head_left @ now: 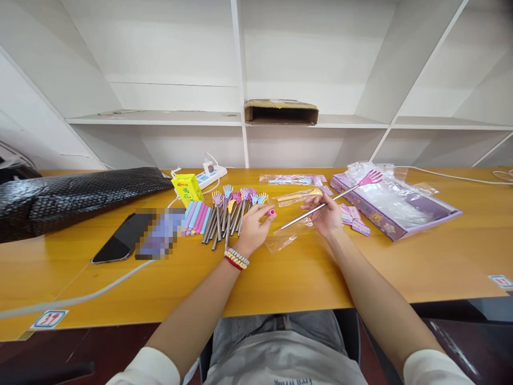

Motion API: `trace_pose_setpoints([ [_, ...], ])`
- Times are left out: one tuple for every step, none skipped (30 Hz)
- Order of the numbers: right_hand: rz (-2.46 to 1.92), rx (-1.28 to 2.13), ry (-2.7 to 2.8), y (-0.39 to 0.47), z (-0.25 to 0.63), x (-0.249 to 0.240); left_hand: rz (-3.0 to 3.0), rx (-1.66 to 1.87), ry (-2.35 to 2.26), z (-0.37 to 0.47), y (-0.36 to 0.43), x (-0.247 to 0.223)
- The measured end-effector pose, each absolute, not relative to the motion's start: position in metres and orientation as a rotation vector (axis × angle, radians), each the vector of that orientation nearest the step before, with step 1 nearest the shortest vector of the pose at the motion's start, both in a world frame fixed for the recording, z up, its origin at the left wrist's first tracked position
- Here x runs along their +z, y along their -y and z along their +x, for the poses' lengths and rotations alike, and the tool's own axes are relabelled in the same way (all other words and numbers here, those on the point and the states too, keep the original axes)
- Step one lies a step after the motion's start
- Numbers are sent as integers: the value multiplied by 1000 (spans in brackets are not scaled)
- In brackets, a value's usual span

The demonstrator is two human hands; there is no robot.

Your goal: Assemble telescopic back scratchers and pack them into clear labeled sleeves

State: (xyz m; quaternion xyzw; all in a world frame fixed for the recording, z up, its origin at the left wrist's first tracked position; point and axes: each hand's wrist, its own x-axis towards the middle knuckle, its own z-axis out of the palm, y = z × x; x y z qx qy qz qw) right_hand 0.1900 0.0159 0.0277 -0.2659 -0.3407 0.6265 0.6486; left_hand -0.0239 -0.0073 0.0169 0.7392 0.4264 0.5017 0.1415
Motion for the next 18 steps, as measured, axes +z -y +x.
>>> trace_pose_setpoints([
  [-606, 1419, 776, -16, 191, 27, 2142, 1441, -1234, -25, 7, 17],
  [-611, 1423, 780, -17, 191, 27, 2150, 1433, -1230, -25, 6, 16],
  [-620, 1436, 783, -17, 192, 27, 2156, 1425, -1225, -25, 5, 16],
  [-629, 1445, 778, -17, 193, 26, 2159, 1418, -1221, -25, 5, 15],
  [-639, 1453, 765, -18, 193, 26, 2160, 1408, -1222, -25, 5, 15],
  [-648, 1465, 749, -18, 193, 26, 2158, 1396, -1230, -25, 5, 14],
  [-655, 1479, 734, -18, 193, 25, 2154, 1383, -1247, -25, 5, 14],
  [-663, 1496, 723, -19, 193, 25, 2148, 1371, -1269, -24, 5, 14],
  [-673, 1510, 719, -19, 193, 24, 2141, 1359, -1294, -24, 5, 14],
  [-685, 1523, 722, -20, 193, 24, 2135, 1350, -1320, -24, 6, 14],
  [-699, 1531, 729, -20, 193, 23, 2128, 1344, -1347, -24, 6, 15],
  [-712, 1530, 737, -21, 192, 22, 2118, 1338, -1378, -24, 7, 15],
  [-726, 1524, 745, -22, 192, 20, 2106, 1332, -1410, -24, 8, 16],
  [-741, 1516, 752, -22, 192, 19, 2093, 1324, -1446, -25, 9, 17],
  [-759, 1508, 757, -23, 191, 19, 2075, 1316, -1484, -25, 10, 18],
  [-783, 1503, 761, -23, 191, 18, 2056, 1309, -1520, -25, 11, 20],
  [-810, 1504, 764, -23, 190, 18, 2040, 1302, -1551, -26, 11, 21],
  [-837, 1509, 766, -22, 189, 18, 2029, 1291, -1574, -26, 12, 22],
])
